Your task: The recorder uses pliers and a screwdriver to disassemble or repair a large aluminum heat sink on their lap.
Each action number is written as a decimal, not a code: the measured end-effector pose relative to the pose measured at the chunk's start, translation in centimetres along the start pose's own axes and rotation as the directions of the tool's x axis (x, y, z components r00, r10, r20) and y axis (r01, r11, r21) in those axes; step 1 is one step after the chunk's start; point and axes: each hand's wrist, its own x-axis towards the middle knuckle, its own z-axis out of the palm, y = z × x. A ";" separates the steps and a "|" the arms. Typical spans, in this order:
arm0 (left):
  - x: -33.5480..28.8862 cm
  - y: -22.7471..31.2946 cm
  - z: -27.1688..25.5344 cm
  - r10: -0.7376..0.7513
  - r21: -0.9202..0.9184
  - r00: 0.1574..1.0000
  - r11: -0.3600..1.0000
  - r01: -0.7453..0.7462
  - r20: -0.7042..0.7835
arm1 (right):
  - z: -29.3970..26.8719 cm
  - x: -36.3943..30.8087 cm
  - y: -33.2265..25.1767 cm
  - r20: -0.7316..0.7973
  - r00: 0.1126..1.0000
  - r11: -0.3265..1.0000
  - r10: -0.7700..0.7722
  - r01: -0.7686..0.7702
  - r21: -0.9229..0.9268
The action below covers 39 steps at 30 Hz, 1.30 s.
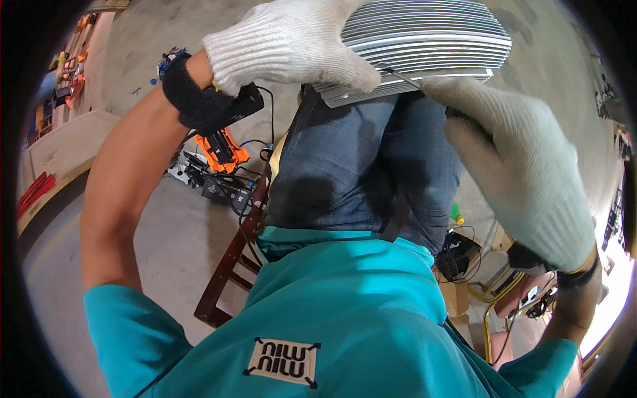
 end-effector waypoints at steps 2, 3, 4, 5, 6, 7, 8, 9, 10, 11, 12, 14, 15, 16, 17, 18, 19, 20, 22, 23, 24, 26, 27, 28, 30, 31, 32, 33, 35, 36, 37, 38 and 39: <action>0.0 0.4 -0.1 -0.029 -0.008 1.000 1.000 0.029 0.002 | -0.8 0.8 0.2 0.048 0.999 1.000 0.000 0.002 -0.028; 0.1 0.4 -0.1 -0.039 -0.028 0.999 0.999 0.040 0.021 | -1.3 1.3 0.4 0.093 0.995 1.000 0.024 -0.024 0.002; 0.5 0.4 -0.6 -0.031 -0.077 0.997 0.996 0.036 0.065 | -1.5 1.4 0.3 0.114 0.993 0.999 0.039 -0.041 0.020; 0.4 0.3 -0.4 -0.024 -0.071 0.998 0.997 0.028 0.066 | -1.7 1.5 0.4 0.136 0.989 0.998 0.054 -0.059 0.036; 0.6 0.1 -0.7 -0.016 -0.065 0.998 0.998 0.021 0.067 | -1.8 1.5 0.4 0.137 0.988 0.996 0.065 -0.071 0.045; 0.3 -0.1 -0.2 -0.006 0.002 1.000 1.000 0.006 0.021 | -1.8 1.5 0.5 0.118 0.992 0.999 0.032 -0.035 0.023; 0.1 -0.4 -0.2 0.009 0.024 1.000 1.000 -0.009 -0.003 | -1.7 1.4 0.7 0.100 0.995 1.000 0.000 0.000 -0.001; 0.0 -0.7 0.0 0.024 0.046 0.999 0.999 -0.023 -0.027 | -1.4 1.4 1.0 0.066 0.995 0.995 -0.077 0.080 -0.058; -0.1 -1.0 0.1 0.047 0.023 0.999 0.999 -0.046 -0.026 | -1.0 1.0 1.2 0.043 0.994 0.989 -0.100 0.104 -0.103; -0.1 -1.3 0.0 0.050 -0.006 0.999 0.999 -0.050 -0.014 | -0.6 0.7 1.5 0.006 0.991 0.990 -0.130 0.130 -0.048; 0.0 -1.6 -0.1 0.054 -0.035 0.999 0.998 -0.054 -0.002 | -0.2 0.2 1.8 -0.020 0.988 0.988 -0.153 0.153 0.030; 0.3 -2.1 -0.3 0.067 -0.041 0.998 0.997 -0.067 0.000 | 0.7 -0.3 2.5 -0.053 0.988 0.983 -0.148 0.153 0.104; 0.7 -2.3 -0.7 0.073 -0.079 0.997 0.994 -0.070 0.037 | 1.1 -0.6 2.7 -0.061 0.988 0.982 -0.145 0.151 0.111; 1.1 -2.5 -0.7 0.080 -0.118 0.994 0.991 -0.070 0.075 | 1.3 -0.9 3.0 -0.068 0.990 0.986 -0.127 0.133 0.100; 1.8 -2.6 -1.5 0.088 -0.213 0.984 0.976 -0.054 0.155 | 1.6 -1.0 3.3 -0.086 0.986 0.980 -0.143 0.154 0.125; 2.3 -2.8 -1.2 0.087 -0.225 0.982 0.973 -0.049 0.165 | 1.8 -1.2 3.5 -0.101 0.984 0.978 -0.146 0.159 0.135; 2.8 -2.8 -1.3 0.086 -0.237 0.981 0.971 -0.043 0.175 | 1.9 -1.3 3.6 -0.116 0.983 0.978 -0.141 0.157 0.135; 3.2 -3.0 -0.6 0.073 -0.167 0.991 0.985 -0.053 0.114 | 1.9 -1.4 3.8 -0.118 0.982 0.977 -0.144 0.161 0.140; 3.4 -3.2 -0.5 0.072 -0.169 0.994 0.984 -0.057 0.086 | 2.0 -1.5 3.9 -0.124 0.982 0.981 -0.140 0.154 0.119; 3.2 -3.4 -1.1 0.082 -0.240 0.990 0.969 -0.052 0.118 | 2.1 -1.4 4.0 -0.122 0.981 0.978 -0.149 0.164 0.130; 3.2 -3.6 -1.1 0.084 -0.271 0.987 0.962 -0.044 0.138 | 2.1 -1.2 4.1 -0.122 0.980 0.976 -0.160 0.175 0.129; 3.1 -3.9 -1.3 0.080 -0.296 0.983 0.955 -0.028 0.165 | 2.3 -1.0 4.1 -0.118 0.979 0.974 -0.166 0.182 0.138; 3.3 -4.0 -1.0 0.070 -0.267 0.986 0.963 -0.027 0.152 | 2.3 -1.0 4.1 -0.115 0.980 0.973 -0.162 0.178 0.148; 3.5 -4.1 -1.0 0.060 -0.239 0.988 0.971 -0.025 0.139 | 2.4 -0.9 4.0 -0.118 0.979 0.970 -0.164 0.182 0.162; 4.0 -4.0 -0.2 0.041 -0.161 0.995 0.987 -0.026 0.091 | 2.4 -0.7 3.8 -0.118 0.979 0.973 -0.169 0.184 0.136; 4.2 -3.7 0.0 0.035 -0.135 0.997 0.991 -0.024 0.076 | 2.4 -0.7 3.6 -0.122 0.977 0.974 -0.173 0.188 0.125; 4.2 -3.5 0.1 0.030 -0.133 0.997 0.991 -0.020 0.077 | 2.3 -0.6 3.4 -0.122 0.977 0.974 -0.173 0.188 0.125; 4.0 -3.2 -0.1 0.025 -0.158 0.994 0.987 -0.007 0.108 | 2.2 -0.6 3.2 -0.122 0.978 0.975 -0.171 0.186 0.125; 3.2 -2.4 -1.3 0.016 -0.228 0.981 0.973 0.030 0.196 | 1.8 -0.9 2.5 -0.109 0.984 0.983 -0.140 0.151 0.102; 2.4 -2.1 -1.1 0.040 -0.225 0.982 0.974 0.003 0.187 | 1.7 -1.1 2.1 -0.096 0.989 0.990 -0.113 0.120 0.079; 1.8 -1.8 -1.6 0.064 -0.222 0.982 0.975 -0.023 0.178 | 1.6 -1.3 1.7 -0.090 0.990 0.993 -0.105 0.110 0.050; 1.0 -1.5 -1.0 0.118 -0.164 0.988 0.981 -0.100 0.104 | 1.6 -1.4 1.4 -0.082 0.994 0.997 -0.067 0.070 0.032; 0.7 -1.2 -1.2 0.114 -0.164 0.987 0.982 -0.095 0.111 | 1.6 -1.4 1.1 -0.081 0.996 0.999 -0.048 0.048 0.006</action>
